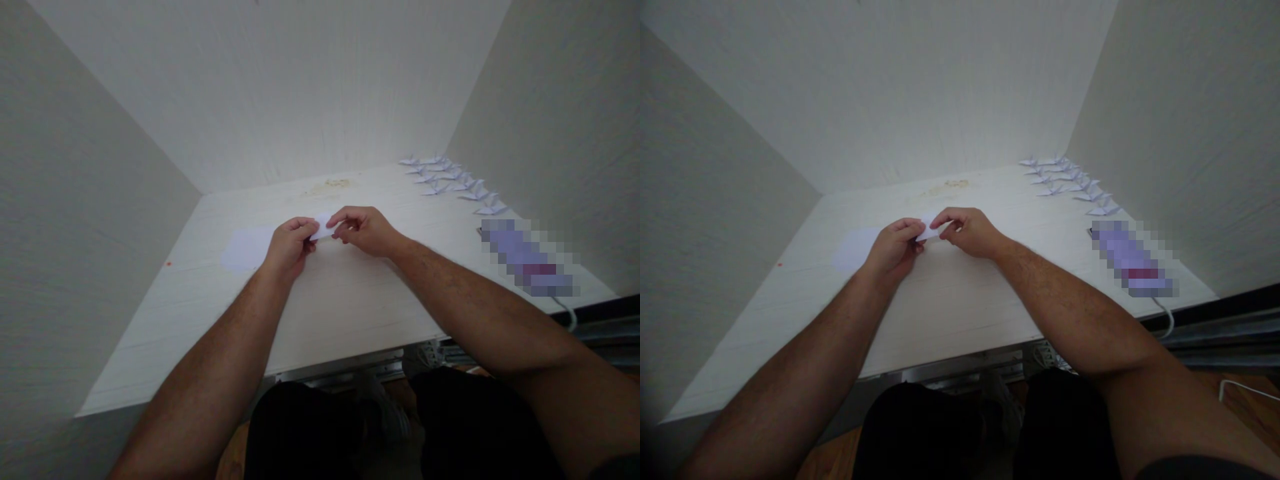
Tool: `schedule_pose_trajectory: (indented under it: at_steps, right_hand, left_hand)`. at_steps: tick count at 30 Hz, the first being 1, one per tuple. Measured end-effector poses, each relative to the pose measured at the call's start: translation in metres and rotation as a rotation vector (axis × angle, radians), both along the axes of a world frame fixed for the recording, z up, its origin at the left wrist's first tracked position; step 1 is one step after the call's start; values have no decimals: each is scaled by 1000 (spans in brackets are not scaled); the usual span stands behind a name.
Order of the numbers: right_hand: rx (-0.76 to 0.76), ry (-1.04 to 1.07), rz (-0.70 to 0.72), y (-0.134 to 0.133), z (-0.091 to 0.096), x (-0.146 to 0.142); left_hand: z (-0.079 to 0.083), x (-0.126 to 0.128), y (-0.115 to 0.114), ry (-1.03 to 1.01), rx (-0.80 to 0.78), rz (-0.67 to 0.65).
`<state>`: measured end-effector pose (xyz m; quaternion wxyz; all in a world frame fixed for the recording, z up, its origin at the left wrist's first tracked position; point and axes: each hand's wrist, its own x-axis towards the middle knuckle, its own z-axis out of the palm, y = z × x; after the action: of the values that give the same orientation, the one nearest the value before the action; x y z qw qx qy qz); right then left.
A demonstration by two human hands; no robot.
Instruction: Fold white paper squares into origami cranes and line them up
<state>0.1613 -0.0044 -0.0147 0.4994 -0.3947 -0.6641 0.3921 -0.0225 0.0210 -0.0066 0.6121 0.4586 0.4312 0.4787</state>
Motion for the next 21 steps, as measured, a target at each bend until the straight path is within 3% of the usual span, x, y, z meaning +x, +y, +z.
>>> schedule_pose_trajectory:
  at_steps: [8,21]
  right_hand:
    - [18,-29,-25,1,0,3]
    - [-57,-100,-88,3,1,2]
  left_hand:
    - [0,-1,-1,20,-20,-45]
    - [-3,5,-6,135,104,-117]
